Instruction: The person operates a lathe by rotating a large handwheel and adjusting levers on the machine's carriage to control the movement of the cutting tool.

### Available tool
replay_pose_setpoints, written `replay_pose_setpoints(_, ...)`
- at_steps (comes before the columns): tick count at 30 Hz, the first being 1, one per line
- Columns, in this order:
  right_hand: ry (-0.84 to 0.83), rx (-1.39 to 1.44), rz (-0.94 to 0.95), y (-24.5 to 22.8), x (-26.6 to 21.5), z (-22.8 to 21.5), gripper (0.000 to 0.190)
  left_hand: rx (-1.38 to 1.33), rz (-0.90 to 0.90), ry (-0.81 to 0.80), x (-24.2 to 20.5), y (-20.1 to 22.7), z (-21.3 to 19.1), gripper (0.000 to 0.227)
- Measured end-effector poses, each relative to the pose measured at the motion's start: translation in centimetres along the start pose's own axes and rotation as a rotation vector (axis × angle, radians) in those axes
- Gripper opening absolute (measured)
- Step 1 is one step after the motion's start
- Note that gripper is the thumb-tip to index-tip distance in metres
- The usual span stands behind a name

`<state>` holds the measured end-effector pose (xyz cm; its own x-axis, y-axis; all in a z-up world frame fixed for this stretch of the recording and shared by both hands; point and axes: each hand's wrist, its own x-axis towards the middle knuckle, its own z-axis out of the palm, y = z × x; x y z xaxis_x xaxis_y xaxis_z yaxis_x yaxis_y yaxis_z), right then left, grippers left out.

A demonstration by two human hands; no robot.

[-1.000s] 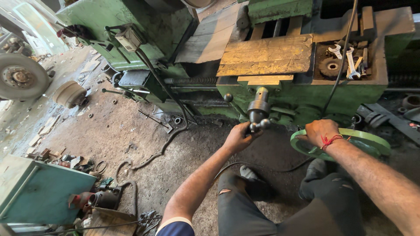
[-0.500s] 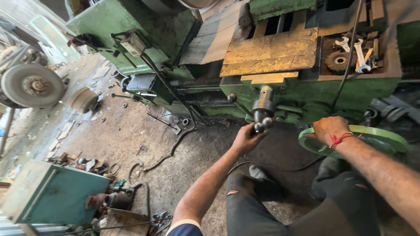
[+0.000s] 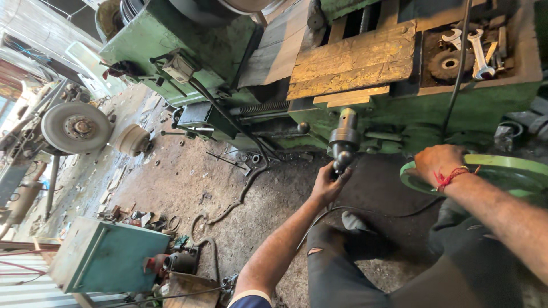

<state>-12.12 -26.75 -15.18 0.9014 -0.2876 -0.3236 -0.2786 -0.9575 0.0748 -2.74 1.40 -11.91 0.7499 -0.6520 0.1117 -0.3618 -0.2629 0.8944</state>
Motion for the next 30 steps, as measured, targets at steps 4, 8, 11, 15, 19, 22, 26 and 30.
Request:
replay_pose_setpoints(4,0.005,-0.011,-0.012,0.0,0.2,0.5,0.064,-0.050,-0.025,0.022,0.0,-0.6,0.4,0.031)
replay_pose_setpoints(8,0.029,-0.032,-0.024,0.0,0.4,0.9,0.065,-0.099,-0.011,0.031,-0.1,-1.4,0.6,0.031)
replay_pose_setpoints(11,0.035,-0.012,-0.026,0.0,0.2,0.8,0.065,-0.150,-0.003,0.062,-0.2,-2.5,1.3,0.030)
replay_pose_setpoints(15,0.015,-0.022,-0.019,0.0,0.0,0.2,0.064,-0.252,-0.029,0.084,0.0,-4.5,2.0,0.025)
replay_pose_setpoints(19,0.016,-0.046,-0.034,0.0,-0.2,0.1,0.065,-0.326,-0.018,0.137,0.2,-6.2,2.9,0.021)
replay_pose_setpoints(22,0.035,-0.040,-0.031,0.0,-0.2,0.1,0.066,-0.386,-0.071,0.178,0.1,-7.0,3.7,0.023)
replay_pose_setpoints(26,0.030,-0.042,-0.026,0.0,-0.1,0.2,0.066,-0.287,-0.050,0.218,-0.2,-7.3,4.3,0.031)
replay_pose_setpoints(30,0.055,-0.045,-0.033,0.1,0.2,0.9,0.066,-0.380,-0.023,0.212,-0.4,-7.0,4.9,0.036)
